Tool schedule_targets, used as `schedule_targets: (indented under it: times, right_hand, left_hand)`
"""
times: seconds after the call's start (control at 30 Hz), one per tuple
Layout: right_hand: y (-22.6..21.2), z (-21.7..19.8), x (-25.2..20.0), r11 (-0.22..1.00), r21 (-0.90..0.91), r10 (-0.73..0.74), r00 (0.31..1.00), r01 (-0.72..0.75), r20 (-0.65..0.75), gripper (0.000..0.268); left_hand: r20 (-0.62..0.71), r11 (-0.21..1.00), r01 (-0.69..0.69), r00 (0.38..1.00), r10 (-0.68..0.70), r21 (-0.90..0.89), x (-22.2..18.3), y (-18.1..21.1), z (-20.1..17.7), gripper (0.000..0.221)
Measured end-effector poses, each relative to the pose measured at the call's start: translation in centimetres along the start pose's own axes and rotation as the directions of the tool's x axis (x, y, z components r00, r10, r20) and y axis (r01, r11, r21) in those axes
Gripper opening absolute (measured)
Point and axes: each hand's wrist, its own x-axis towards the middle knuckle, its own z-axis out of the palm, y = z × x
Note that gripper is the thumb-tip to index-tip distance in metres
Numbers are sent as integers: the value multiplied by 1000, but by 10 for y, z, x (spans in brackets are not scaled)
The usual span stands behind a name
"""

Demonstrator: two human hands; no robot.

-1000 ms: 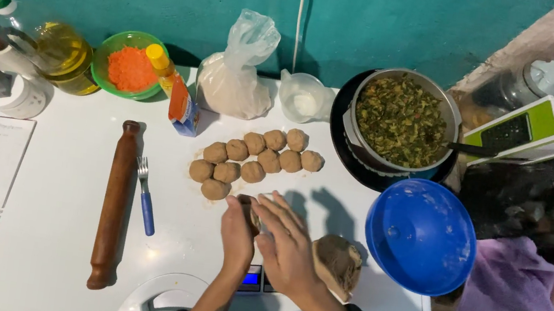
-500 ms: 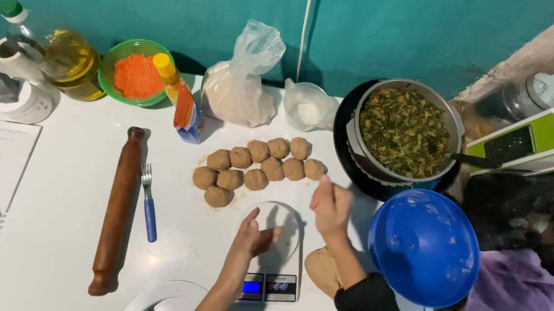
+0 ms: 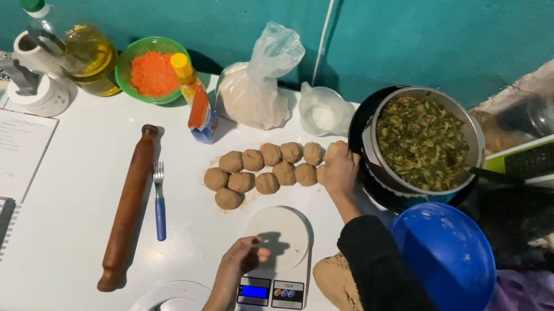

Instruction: The recorder weighs portions of dough on a digital scale and then rolls them into balls.

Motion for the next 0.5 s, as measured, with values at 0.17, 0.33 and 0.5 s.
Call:
schedule_targets:
  times: [0.17, 0.33, 0.5]
  right_hand:
    - [-5, 6, 3, 996, 65, 55, 998, -57, 37, 51]
    - [8, 12, 9, 978, 207, 13, 997, -28, 71, 62]
    - [13, -10, -3, 978, 129, -176, 980, 164, 90, 47]
  left_hand:
    - [-13, 1000, 8, 1000, -8, -24, 14, -20, -11, 36]
    - [10, 999, 0, 1000, 1, -51, 25, -32, -11, 34]
    - [56, 1000, -29, 998, 28, 5, 11, -17, 1, 37]
